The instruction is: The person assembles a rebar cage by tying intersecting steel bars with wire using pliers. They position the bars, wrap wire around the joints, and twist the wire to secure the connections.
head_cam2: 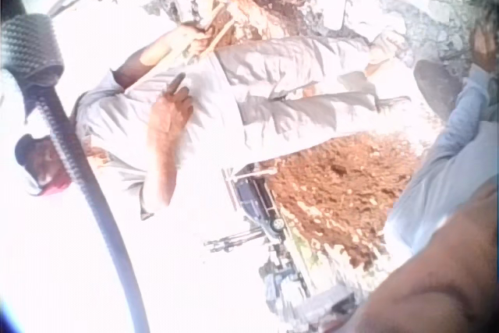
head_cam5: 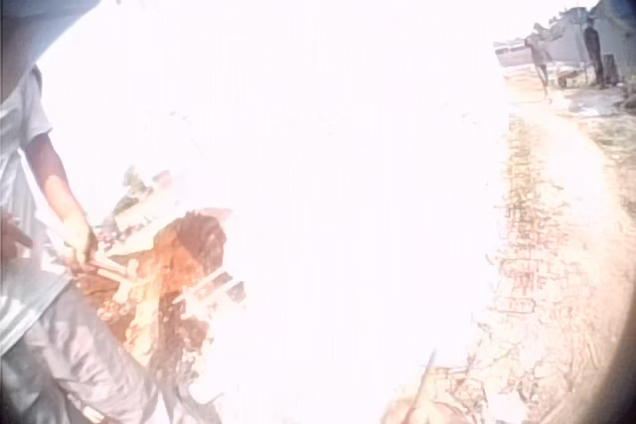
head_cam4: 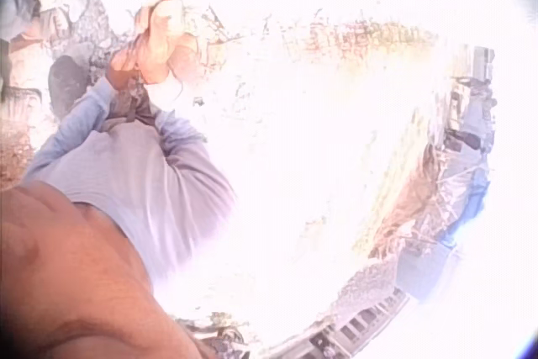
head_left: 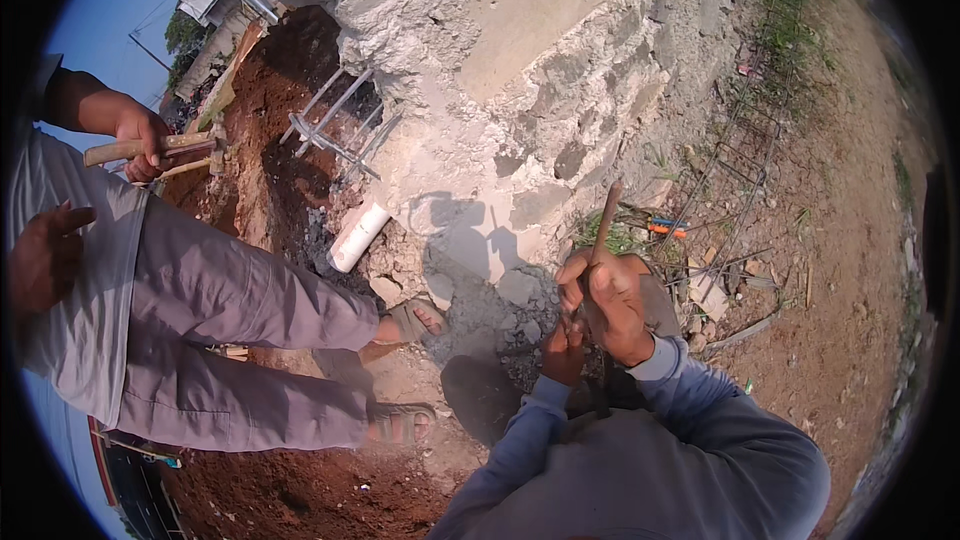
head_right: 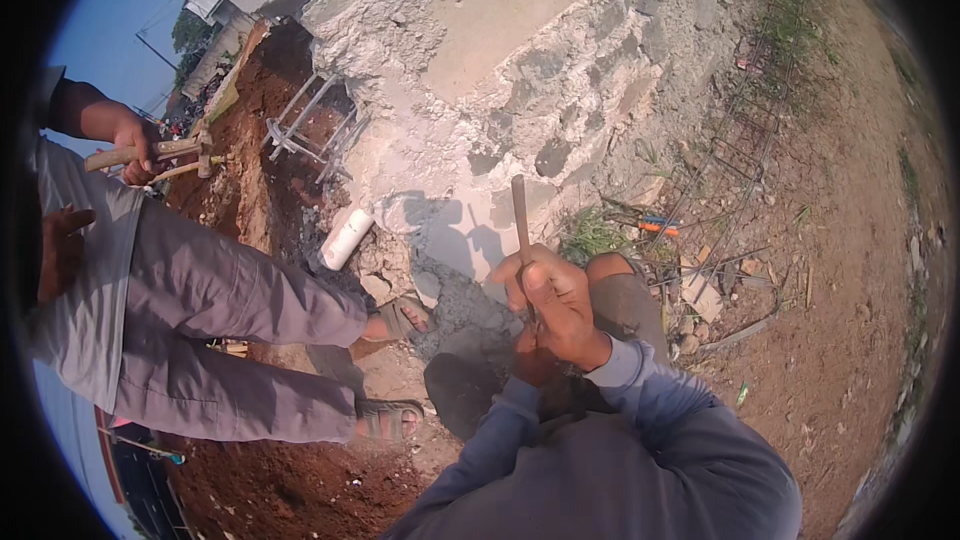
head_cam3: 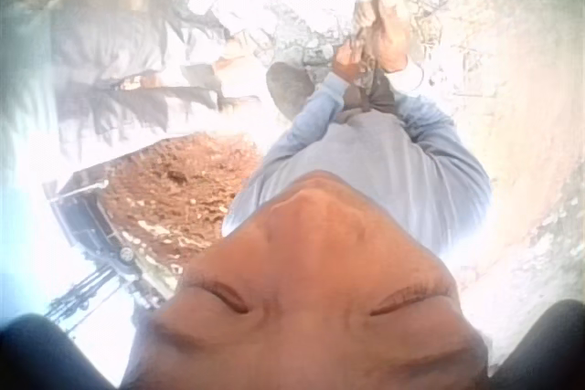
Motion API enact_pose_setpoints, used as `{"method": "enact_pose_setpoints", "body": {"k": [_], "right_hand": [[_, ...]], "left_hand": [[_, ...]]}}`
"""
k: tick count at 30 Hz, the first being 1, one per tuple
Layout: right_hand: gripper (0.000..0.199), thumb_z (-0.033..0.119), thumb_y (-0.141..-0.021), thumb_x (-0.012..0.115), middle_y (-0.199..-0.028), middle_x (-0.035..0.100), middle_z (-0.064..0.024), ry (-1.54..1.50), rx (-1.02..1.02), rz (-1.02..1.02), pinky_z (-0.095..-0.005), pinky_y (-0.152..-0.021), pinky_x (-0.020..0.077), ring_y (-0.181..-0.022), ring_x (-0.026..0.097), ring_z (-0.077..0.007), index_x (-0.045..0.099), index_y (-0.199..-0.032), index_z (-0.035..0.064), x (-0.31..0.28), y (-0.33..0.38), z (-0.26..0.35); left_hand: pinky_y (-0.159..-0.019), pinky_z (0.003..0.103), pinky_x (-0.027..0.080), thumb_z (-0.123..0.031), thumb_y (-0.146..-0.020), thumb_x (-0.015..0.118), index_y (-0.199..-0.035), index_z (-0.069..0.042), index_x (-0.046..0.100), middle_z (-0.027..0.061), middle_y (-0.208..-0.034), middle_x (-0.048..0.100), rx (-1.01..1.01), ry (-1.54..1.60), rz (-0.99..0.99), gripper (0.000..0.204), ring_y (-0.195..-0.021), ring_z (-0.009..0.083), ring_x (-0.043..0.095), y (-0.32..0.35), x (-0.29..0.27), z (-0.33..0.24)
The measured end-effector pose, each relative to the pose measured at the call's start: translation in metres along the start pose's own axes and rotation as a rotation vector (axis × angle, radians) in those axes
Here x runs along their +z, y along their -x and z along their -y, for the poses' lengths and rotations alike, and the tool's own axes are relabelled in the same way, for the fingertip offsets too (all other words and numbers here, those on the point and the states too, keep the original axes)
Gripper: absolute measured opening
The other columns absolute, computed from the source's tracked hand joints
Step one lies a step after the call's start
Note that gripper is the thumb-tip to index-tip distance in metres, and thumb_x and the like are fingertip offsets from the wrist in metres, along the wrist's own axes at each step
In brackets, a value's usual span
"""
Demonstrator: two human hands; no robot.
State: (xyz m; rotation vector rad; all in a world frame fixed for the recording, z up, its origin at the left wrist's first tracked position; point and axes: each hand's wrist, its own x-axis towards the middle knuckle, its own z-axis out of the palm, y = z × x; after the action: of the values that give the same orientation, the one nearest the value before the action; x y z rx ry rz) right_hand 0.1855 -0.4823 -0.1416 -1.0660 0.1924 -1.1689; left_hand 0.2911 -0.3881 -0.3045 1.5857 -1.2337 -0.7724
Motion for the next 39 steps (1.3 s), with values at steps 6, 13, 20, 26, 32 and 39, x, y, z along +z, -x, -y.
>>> {"method": "enact_pose_setpoints", "body": {"k": [6,13,20,26,32,39], "right_hand": [[0.019,0.021,-0.088,0.068,-0.099,0.063,-0.0114,0.914,-0.188,0.006,-0.0419,-0.085,0.0447,-0.094,0.059,-0.0319,0.067,-0.099,0.0054,-0.063,0.05,-0.03],[0.033,0.036,-0.087,0.062,-0.093,0.067,-0.0203,1.458,0.709,-0.581,-0.0469,-0.082,0.0505,-0.092,0.064,-0.0392,0.068,-0.1,0.0065,-0.313,0.151,-0.14],[0.031,0.029,-0.084,0.064,-0.094,0.07,-0.0211,1.185,0.697,-0.669,-0.0428,-0.083,0.0517,-0.091,0.068,-0.0379,0.069,-0.099,0.0018,-0.359,0.209,-0.188],[0.031,0.026,-0.096,0.059,-0.075,0.061,-0.0066,0.853,0.493,-0.734,-0.0313,-0.065,0.0424,-0.067,0.05,-0.0141,0.062,-0.088,-0.004,-0.303,0.178,-0.17],[0.032,0.028,-0.098,0.058,-0.082,0.059,-0.0115,0.979,0.339,-0.636,-0.0349,-0.074,0.0442,-0.077,0.054,-0.0211,0.061,-0.094,-0.0031,-0.256,0.138,-0.107],[0.026,0.024,-0.094,0.06,-0.098,0.056,-0.0185,1.339,0.173,-0.368,-0.0473,-0.09,0.04,-0.097,0.053,-0.0372,0.059,-0.099,-0.001,-0.169,0.121,-0.083]], "left_hand": [[-0.083,0.037,0.051,-0.029,-0.1,0.05,-0.108,0.003,0.063,0.0144,-0.103,0.067,-0.123,-0.317,-0.183,0.035,-0.092,0.025,0.065,0.018,-0.046,0.02],[-0.083,0.033,0.052,-0.024,-0.101,0.05,-0.111,0.0,0.062,0.0141,-0.107,0.067,-0.328,-0.064,-0.195,0.029,-0.096,0.022,0.066,0.038,-0.076,0.078],[-0.083,0.036,0.052,-0.018,-0.1,0.054,-0.112,-0.005,0.061,0.0135,-0.104,0.069,-0.146,-0.285,-0.06,0.02,-0.095,0.0257,0.067,0.01,-0.065,0.01],[-0.086,0.034,0.053,-0.012,-0.096,0.057,-0.113,-0.004,0.059,0.0116,-0.103,0.07,-0.143,-0.38,-0.109,0.019,-0.095,0.0247,0.069,-0.011,-0.071,-0.048],[-0.075,0.032,0.055,-0.012,-0.095,0.06,-0.115,-0.001,0.057,0.0133,-0.094,0.07,0.134,-0.479,-0.271,0.023,-0.083,0.0229,0.07,-0.03,-0.112,-0.108],[-0.054,0.029,0.048,-0.017,-0.096,0.061,-0.108,0.002,0.056,0.0093,-0.067,0.063,0.345,-0.481,-0.45,0.024,-0.059,0.0159,0.064,-0.075,-0.178,-0.2]]}}
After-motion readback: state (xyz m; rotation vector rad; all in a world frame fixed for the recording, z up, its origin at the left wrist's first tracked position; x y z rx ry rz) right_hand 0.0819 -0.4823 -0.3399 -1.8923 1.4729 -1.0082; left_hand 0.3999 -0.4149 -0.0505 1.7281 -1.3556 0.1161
